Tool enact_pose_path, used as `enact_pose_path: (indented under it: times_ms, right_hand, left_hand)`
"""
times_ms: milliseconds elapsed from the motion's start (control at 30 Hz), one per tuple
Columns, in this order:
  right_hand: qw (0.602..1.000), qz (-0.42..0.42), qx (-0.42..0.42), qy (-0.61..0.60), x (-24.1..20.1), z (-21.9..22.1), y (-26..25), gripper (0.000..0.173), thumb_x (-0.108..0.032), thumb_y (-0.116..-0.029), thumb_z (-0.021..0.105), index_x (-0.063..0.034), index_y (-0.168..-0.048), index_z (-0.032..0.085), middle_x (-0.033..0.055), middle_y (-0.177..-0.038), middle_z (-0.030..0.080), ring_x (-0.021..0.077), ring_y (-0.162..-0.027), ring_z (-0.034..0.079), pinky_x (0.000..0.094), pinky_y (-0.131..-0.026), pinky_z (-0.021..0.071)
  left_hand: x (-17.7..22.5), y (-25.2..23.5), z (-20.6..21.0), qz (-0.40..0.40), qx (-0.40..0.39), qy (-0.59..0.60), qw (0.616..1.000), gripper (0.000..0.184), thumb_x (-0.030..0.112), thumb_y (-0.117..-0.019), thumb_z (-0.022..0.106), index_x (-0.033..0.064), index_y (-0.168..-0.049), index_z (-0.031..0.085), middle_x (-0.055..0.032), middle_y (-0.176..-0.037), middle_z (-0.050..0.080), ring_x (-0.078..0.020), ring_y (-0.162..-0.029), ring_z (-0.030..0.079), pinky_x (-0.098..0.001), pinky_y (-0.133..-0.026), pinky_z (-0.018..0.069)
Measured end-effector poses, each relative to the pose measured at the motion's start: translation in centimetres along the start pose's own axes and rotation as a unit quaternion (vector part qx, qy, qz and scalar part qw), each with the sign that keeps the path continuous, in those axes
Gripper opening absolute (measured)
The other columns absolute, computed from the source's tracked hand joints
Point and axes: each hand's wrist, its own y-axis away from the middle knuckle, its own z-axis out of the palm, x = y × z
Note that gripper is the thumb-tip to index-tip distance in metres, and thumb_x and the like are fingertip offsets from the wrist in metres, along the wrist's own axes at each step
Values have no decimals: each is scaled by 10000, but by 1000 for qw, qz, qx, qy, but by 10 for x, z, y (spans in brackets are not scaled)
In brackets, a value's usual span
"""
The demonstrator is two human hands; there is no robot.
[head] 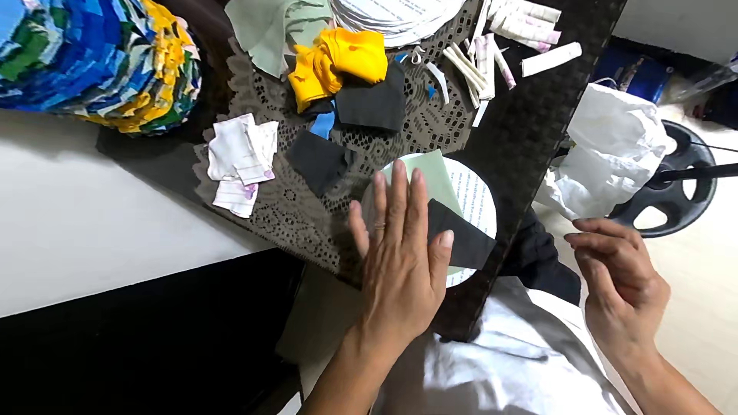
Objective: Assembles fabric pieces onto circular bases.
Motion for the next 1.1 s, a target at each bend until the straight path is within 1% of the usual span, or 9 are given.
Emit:
enact_pose_path:
  times_ms: [300,400,500,633,700,800,867,967,1100]
  right_hand:
    - [999,16,-30,-3,11,13,8,202,-65,-975,539,3,-1005,726,96,-1174,648,23,-1058,620,146,-893,527]
    - [999,7,-38,1,12,13,6,203,-95,-975,545,-21,-1008,731,86,-1185,648,23,-1085,616,147,-916,521]
    - [999,-5,-50,15,12,11,5,196,-148,-994,551,-75,-1020,730,34,-1196,644,-2,-1130,595,135,-939,506]
    - [997,-20,-71,38,13,13,3,207,-158,-993,528,-77,-1020,717,14,-1201,628,-44,-1161,555,105,-959,466]
    - [995,-20,-84,42,12,13,1,208,-144,-993,521,-61,-1028,709,19,-1203,617,-56,-1162,539,99,-959,456]
    - [994,-29,-89,51,13,11,0,210,-136,-986,528,-22,-1013,702,71,-1186,619,-44,-1122,557,98,-925,469]
    - [993,-42,-92,61,13,9,-2,215,-155,-993,528,-21,-1010,695,81,-1181,617,-45,-1115,557,91,-915,465]
    - [992,-65,-87,71,11,10,-8,214,-150,-1001,524,-19,-1017,693,91,-1180,612,-37,-1109,556,88,-908,459]
    - [987,-107,-83,87,3,14,-16,200,-155,-1016,516,-45,-1035,682,90,-1180,611,-11,-1151,551,98,-958,439]
  left_hand:
    - [18,-22,21,-27,-16,-57,998,789,587,-1052,306,60,-1635,234,-192,-1701,159,-422,-1572,89,-749,-1170,24]
    - [5,-21,24,50,-34,-61,996,802,608,-1038,322,32,-1597,332,-223,-1673,233,-440,-1556,159,-757,-1167,94]
    - [-14,-22,14,158,-74,-41,984,773,629,-1027,320,79,-1558,430,-170,-1638,353,-401,-1536,262,-718,-1174,166]
    - [-22,-25,2,198,-90,-3,976,748,620,-1004,405,118,-1557,437,-137,-1618,402,-375,-1513,332,-689,-1180,209]
    - [-28,-28,-6,152,-37,37,987,638,533,-1032,427,119,-1511,510,-132,-1574,469,-364,-1481,395,-642,-1186,264]
    - [-54,-41,-28,5,66,36,997,335,235,-990,601,87,-1269,711,-118,-1373,644,-330,-1322,569,-536,-1067,470]
    - [-73,-48,-44,-73,72,16,995,245,142,-959,663,50,-1173,739,-149,-1257,679,-351,-1214,616,-542,-1001,500]
    - [-86,-53,-51,-122,81,-8,989,210,162,-909,738,41,-1079,751,-155,-1151,700,-363,-1109,648,-553,-931,520]
    - [-84,-58,-39,-123,91,-13,988,217,221,-908,750,32,-1015,746,-159,-1074,701,-350,-1031,666,-544,-884,529]
